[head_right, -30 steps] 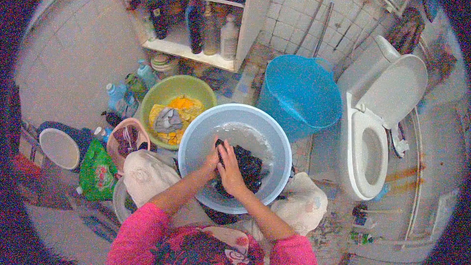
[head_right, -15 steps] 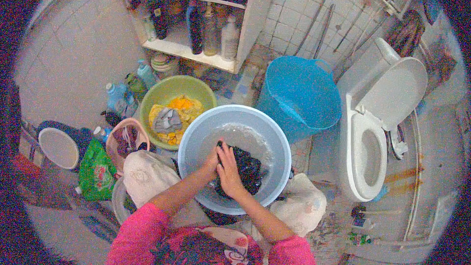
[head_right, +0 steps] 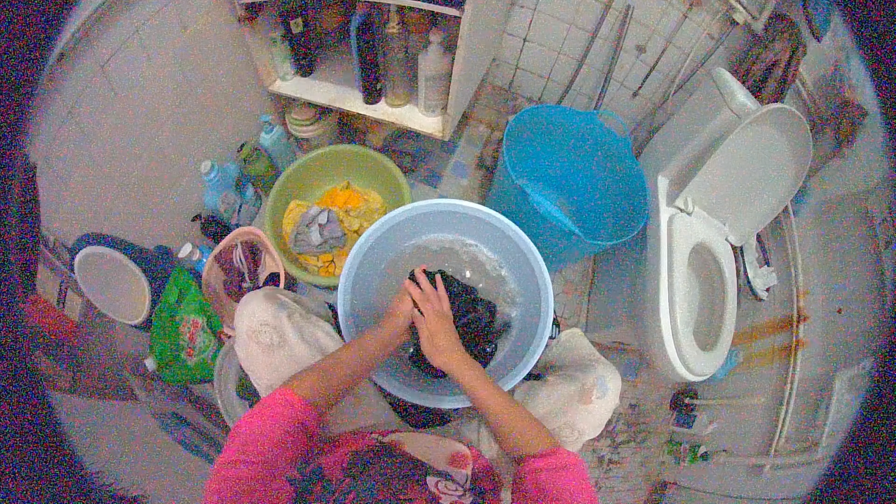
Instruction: The person washes a garment by repeatedly rubbing, squeezing, and soaking it in a washbasin filled with water by hand.
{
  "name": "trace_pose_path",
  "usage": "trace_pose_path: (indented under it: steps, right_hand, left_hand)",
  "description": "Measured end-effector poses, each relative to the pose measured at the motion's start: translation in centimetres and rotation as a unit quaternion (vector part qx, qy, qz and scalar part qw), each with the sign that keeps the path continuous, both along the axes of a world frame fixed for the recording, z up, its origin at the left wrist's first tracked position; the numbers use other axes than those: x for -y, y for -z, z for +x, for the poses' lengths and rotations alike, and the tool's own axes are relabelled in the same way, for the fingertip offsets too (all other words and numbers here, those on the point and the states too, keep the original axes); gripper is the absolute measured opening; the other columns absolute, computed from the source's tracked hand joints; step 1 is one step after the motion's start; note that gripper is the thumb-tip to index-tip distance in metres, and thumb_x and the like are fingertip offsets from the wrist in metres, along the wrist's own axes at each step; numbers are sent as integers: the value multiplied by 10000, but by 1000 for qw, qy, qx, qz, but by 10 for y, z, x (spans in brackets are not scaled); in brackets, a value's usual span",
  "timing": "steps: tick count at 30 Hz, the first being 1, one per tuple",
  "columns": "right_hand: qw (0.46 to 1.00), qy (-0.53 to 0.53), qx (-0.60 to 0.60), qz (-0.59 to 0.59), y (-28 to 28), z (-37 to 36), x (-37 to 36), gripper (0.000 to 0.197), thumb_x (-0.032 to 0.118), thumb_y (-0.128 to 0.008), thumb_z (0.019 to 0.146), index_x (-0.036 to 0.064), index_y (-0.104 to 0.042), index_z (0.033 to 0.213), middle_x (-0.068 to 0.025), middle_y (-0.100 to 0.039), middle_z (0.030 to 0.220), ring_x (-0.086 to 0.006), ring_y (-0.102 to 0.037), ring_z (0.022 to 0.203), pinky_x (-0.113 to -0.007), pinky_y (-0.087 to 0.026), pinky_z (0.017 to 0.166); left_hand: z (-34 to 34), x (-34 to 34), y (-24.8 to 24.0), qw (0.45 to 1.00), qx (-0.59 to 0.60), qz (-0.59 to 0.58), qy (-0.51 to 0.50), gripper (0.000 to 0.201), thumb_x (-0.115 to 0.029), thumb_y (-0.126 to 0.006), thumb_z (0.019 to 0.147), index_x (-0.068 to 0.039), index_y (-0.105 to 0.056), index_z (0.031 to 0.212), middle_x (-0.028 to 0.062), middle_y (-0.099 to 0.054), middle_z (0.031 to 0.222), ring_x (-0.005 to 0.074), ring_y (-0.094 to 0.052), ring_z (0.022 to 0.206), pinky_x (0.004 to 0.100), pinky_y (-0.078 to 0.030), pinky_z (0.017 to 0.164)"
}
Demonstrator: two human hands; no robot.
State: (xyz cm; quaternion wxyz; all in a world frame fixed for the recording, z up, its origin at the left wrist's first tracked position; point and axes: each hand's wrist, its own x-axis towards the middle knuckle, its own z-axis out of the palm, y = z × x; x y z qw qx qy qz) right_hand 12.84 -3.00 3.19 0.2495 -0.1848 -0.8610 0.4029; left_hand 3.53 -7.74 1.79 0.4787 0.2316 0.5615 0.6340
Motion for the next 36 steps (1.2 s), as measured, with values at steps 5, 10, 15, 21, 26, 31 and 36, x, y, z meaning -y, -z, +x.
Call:
trace_pose_path:
  steps: [5, 10, 15, 21, 26, 31, 36]
  right_hand:
    - [985, 158, -22, -71, 33, 19, -53, 343, 118, -350, 866, 54, -450, 1188, -168, -338, 1317, -349, -280, 1233, -394, -200, 1028]
    - [964, 190, 28, -185, 33, 16, -49, 339, 119, -320, 878, 9, -443, 1175, -195, -392, 1268, -329, -315, 1220, -363, -223, 1022]
    - [999, 14, -25, -42, 0, 3, -4, 400, 96, -355, 860, 28, -369, 1253, -164, -291, 1349, -293, -250, 1265, -372, -177, 1037]
    - [970, 175, 0, -170, 34, 13, -51, 380, 76, -333, 859, 47, -415, 1229, -172, -362, 1304, -317, -326, 1217, -364, -230, 1013]
    - [977, 167, 12, -135, 32, 10, -41, 402, 140, -319, 879, 15, -363, 1260, -184, -401, 1273, -295, -362, 1199, -327, -230, 1014]
    - [996, 81, 23, -21, 18, 1, -1, 513, 42, -369, 828, -10, -229, 1318, -187, -224, 1373, -354, -204, 1268, -380, -154, 1050]
    - [953, 236, -23, -187, 75, 39, -79, 311, 161, -327, 883, -20, -449, 1105, -175, -555, 1017, -320, -525, 969, -409, -391, 888]
  left_hand:
    - [14, 1, -37, 987, -25, -117, 105, 460, -365, -313, 911, 30, -470, 1088, 171, -530, 1068, 273, -512, 977, 368, -386, 845]
    - [7, -12, 29, 989, 130, -65, 35, 435, -354, -309, 918, -11, -437, 1153, 135, -534, 1065, 247, -533, 938, 364, -393, 861]
    - [-3, -16, 48, 977, 204, -29, -61, 346, -333, -352, 901, -66, -485, 1076, 101, -539, 1013, 217, -529, 904, 358, -421, 790]
    - [9, -2, -4, 985, 141, -91, 29, 436, -354, -374, 890, 7, -464, 1117, 132, -531, 1050, 223, -518, 934, 347, -390, 828]
    - [1, -1, -10, 983, -121, -129, 42, 486, -364, -355, 900, 11, -383, 1207, 151, -468, 1180, 257, -467, 1045, 369, -347, 906]
    - [-5, -14, 26, 992, 128, 9, -13, 375, -326, -361, 903, -51, -419, 1152, 100, -513, 1049, 210, -491, 953, 338, -394, 845]
    - [6, -6, -28, 956, -224, -37, 183, 349, -233, -465, 869, -45, -448, 1163, 138, -541, 1083, 232, -513, 1007, 333, -402, 864]
